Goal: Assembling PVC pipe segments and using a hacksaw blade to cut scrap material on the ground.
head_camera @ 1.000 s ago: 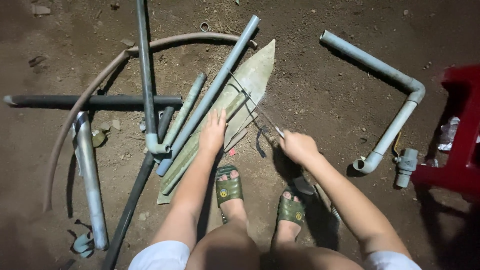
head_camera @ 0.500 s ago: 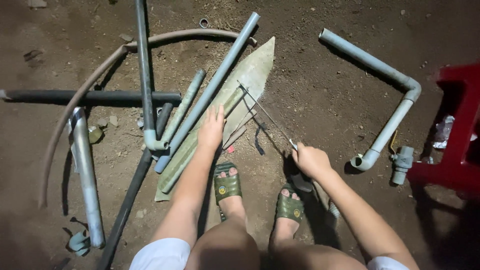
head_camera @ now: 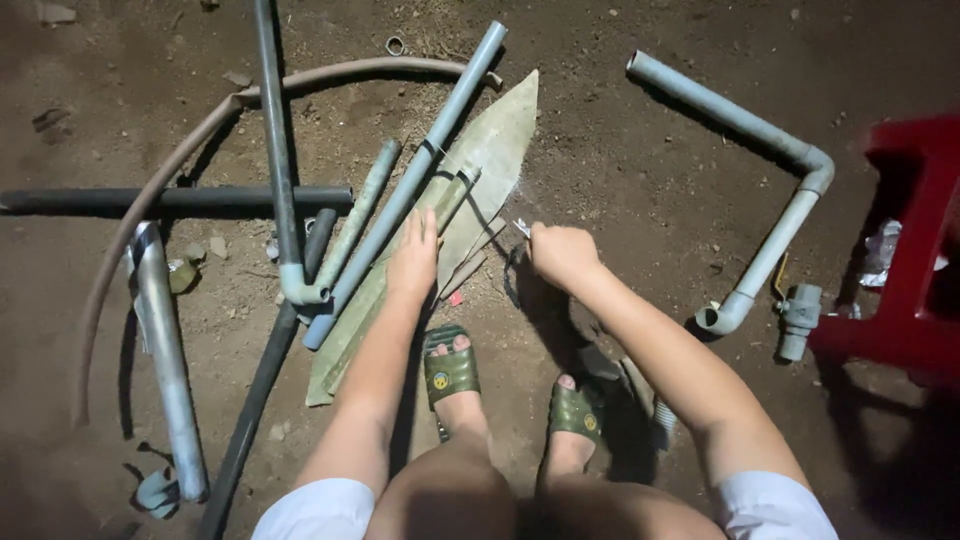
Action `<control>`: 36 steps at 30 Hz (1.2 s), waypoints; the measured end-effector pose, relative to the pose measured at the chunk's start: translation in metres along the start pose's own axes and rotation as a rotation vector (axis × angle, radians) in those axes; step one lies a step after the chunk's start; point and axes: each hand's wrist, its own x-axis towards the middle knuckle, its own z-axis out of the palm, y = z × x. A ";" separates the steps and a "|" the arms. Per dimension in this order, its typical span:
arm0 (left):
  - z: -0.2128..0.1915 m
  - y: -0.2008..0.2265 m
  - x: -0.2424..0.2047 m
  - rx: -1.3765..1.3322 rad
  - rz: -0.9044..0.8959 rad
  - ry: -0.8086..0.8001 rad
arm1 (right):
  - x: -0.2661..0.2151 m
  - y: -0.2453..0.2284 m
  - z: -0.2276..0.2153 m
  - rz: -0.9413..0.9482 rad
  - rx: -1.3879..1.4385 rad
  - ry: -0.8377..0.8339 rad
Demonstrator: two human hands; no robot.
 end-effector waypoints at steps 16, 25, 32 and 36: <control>0.030 -0.018 0.005 0.098 0.122 0.052 | -0.040 0.003 -0.017 0.105 0.101 -0.096; 0.034 -0.019 0.004 0.131 0.127 0.113 | -0.012 -0.007 -0.003 0.104 0.067 -0.026; 0.019 -0.008 -0.005 -0.054 0.124 0.262 | -0.022 -0.007 -0.020 0.132 0.196 -0.086; 0.024 -0.005 -0.001 -0.042 0.152 0.385 | -0.024 -0.002 -0.034 0.165 0.370 -0.036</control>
